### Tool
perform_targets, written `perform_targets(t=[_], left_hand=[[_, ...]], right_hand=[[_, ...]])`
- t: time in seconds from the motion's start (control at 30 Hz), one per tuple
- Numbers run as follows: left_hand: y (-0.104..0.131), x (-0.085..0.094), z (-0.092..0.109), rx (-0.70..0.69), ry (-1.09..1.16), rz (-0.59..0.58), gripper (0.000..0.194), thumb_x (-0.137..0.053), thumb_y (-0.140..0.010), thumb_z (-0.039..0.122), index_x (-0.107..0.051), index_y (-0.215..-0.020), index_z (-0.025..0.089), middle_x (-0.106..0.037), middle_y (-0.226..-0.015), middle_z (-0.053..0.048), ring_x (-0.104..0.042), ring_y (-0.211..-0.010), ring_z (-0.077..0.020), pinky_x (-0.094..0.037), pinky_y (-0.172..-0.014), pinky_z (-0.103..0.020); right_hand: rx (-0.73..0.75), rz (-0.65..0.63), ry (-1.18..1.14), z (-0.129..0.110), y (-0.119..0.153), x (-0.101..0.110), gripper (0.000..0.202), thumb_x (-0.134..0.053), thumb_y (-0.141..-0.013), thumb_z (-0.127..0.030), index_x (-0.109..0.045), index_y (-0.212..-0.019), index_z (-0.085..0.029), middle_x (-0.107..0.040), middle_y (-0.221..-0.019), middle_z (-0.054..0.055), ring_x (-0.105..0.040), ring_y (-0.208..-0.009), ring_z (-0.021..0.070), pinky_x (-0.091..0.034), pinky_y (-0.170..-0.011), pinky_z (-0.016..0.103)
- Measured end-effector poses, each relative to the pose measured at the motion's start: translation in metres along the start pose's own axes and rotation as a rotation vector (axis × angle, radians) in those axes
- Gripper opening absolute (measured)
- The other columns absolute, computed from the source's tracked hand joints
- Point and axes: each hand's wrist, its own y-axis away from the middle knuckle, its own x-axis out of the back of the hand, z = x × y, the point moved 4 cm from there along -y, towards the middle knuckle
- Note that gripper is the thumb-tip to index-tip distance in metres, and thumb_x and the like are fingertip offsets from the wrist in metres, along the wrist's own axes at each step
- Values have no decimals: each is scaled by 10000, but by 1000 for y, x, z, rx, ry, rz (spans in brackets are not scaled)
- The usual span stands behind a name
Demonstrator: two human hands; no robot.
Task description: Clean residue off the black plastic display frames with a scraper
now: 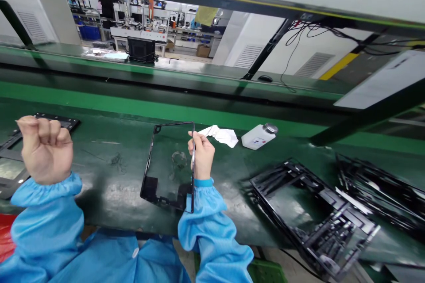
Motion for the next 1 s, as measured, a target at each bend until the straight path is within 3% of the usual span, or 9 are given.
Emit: perform_targets(t=[0.1,0.17,0.27,0.37,0.43,0.5,0.67,0.8,1.0], left_hand=[[0,16,-21,-26,-318,30,143,-599,-906,297,-556,-816,195,-343,-581,62,-296,-505,-72,-281,-484,-196],[5,17,-41,48,-753,-134,182,-556,-919,339,-596,-815,195,-496,-661,30,-425,-597,-98,-355,-580,-228],[21,12,-69,102,-1372,-511,212,-546,-914,344,-650,-787,210,-635,-807,-27,-546,-867,-207,-396,-817,-361],[36,-5,-76,-59,-1684,-621,124,-596,-878,289,-673,-932,208,-638,-1125,-110,-446,-1211,-340,-293,-984,-519],[49,-30,-77,-143,-1649,-654,249,-565,-893,245,-620,-1131,197,-525,-1344,-142,-320,-1354,-354,-246,-1036,-542],[69,-61,-80,-150,-1456,-766,284,-484,-939,227,-573,-1208,214,-508,-1385,-109,-316,-1380,-298,-256,-1059,-497],[116,-121,-99,154,-957,-1042,316,-560,-916,419,-597,-1148,208,-671,-1137,-51,-551,-1121,-209,-376,-944,-349],[124,-128,-113,268,-985,-1056,218,-530,-940,361,-660,-864,204,-695,-822,1,-554,-842,-179,-354,-789,-327],[118,-118,-94,177,-727,-1134,221,-486,-962,289,-646,-844,192,-679,-813,-17,-516,-799,-164,-344,-776,-326]], right_hand=[[26,29,-10,-1,-1,2,375,-742,-730,-478,-686,-856,-129,-430,-467,-75,-295,-396,46,-189,-381,207],[48,53,-11,-3,0,3,375,-739,-735,-475,-683,-858,-125,-432,-468,-76,-287,-397,46,-179,-385,209],[80,59,15,-9,4,1,362,-726,-757,-466,-680,-871,-126,-445,-484,-70,-307,-412,53,-188,-398,214],[115,51,50,-17,11,-4,329,-702,-795,-449,-680,-887,-134,-454,-507,-64,-326,-435,60,-202,-414,219],[133,50,65,-22,16,-8,308,-691,-813,-438,-678,-884,-138,-457,-515,-62,-329,-443,62,-208,-423,221],[144,48,77,-26,21,-13,301,-682,-824,-436,-676,-879,-140,-461,-519,-62,-331,-444,62,-216,-431,222],[163,31,133,-33,29,-20,316,-653,-845,-452,-672,-893,-140,-474,-520,-62,-352,-440,63,-253,-447,226],[180,36,157,-31,27,-20,333,-650,-836,-470,-673,-892,-142,-470,-511,-64,-357,-440,67,-263,-447,228],[151,59,99,-17,18,-13,327,-675,-807,-470,-664,-871,-149,-461,-513,-66,-334,-423,60,-231,-418,225]])
